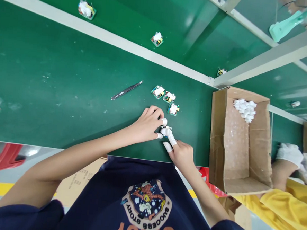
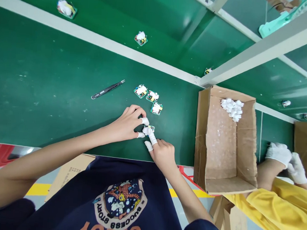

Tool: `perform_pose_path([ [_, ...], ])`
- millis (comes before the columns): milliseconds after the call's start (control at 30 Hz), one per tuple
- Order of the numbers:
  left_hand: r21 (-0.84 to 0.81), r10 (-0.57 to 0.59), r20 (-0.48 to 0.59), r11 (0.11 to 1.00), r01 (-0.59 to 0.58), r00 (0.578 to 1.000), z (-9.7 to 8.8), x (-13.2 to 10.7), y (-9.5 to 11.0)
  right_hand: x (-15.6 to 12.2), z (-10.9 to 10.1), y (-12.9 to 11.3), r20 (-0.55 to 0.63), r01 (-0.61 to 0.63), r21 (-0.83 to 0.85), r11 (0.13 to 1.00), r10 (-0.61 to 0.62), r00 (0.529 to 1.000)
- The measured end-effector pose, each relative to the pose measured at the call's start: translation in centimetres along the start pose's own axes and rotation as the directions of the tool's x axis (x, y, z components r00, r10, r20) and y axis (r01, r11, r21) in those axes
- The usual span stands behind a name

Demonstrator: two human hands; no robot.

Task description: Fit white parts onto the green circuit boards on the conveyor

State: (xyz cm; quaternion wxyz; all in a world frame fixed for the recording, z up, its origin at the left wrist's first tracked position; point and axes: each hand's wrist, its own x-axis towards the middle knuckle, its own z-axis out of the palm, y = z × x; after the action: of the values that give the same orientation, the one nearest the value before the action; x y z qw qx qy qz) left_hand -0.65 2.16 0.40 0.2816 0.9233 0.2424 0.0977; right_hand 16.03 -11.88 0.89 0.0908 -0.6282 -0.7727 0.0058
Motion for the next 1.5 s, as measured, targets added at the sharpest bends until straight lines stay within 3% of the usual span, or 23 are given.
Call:
perform_pose_path([
  [333,-0.012,-0.009,-0.014,1.0,0.009,1.0,0.1,0.1,0.0,-0.3,0.2,-0.5,-0.048,-0.101,-0.007,0.995,0.101,0.994],
  [533,-0.007,-0.003,-0.007,1.0,0.003,1.0,-0.1,0.1,0.1,0.9,0.1,-0.9,-0.078,-0.075,-0.064,0.995,0.07,0.994],
  [700,0.012,-0.009,-0.003,1.0,0.009,1.0,-0.2,0.0,0.1,1.0,0.3,-1.4,-0.104,-0.033,0.014,0.999,0.035,0.994],
  [833,0.09,0.052,-0.03,0.995,-0.049,0.998,0.1,0.0,0.1,1.4,0.2,-1.5,-0.109,-0.04,0.082,0.996,0.049,0.993],
  [900,0.149,0.076,-0.045,0.987,-0.069,0.996,0.3,0.0,0.2,1.7,0.1,-1.2,-0.167,-0.093,0.161,0.982,0.12,0.979],
  [1000,0.242,0.075,-0.054,0.968,-0.059,0.996,0.7,-0.1,0.8,1.9,0.3,-1.0,-0.217,-0.285,0.234,0.93,0.335,0.917],
  [1100,0.246,0.059,-0.044,0.968,-0.047,0.997,0.8,-0.4,1.3,1.8,0.7,-1.4,-0.16,-0.413,0.306,0.858,0.474,0.866],
  [1300,0.131,0.006,0.041,0.991,-0.012,0.999,-0.1,-0.4,1.1,1.6,0.4,-2.2,-0.071,-0.329,0.407,0.852,0.388,0.919],
  [1500,0.002,0.06,0.098,0.998,-0.061,0.993,-0.3,-0.1,0.5,2.2,-0.2,-2.0,0.01,-0.392,0.393,0.832,0.422,0.907],
])
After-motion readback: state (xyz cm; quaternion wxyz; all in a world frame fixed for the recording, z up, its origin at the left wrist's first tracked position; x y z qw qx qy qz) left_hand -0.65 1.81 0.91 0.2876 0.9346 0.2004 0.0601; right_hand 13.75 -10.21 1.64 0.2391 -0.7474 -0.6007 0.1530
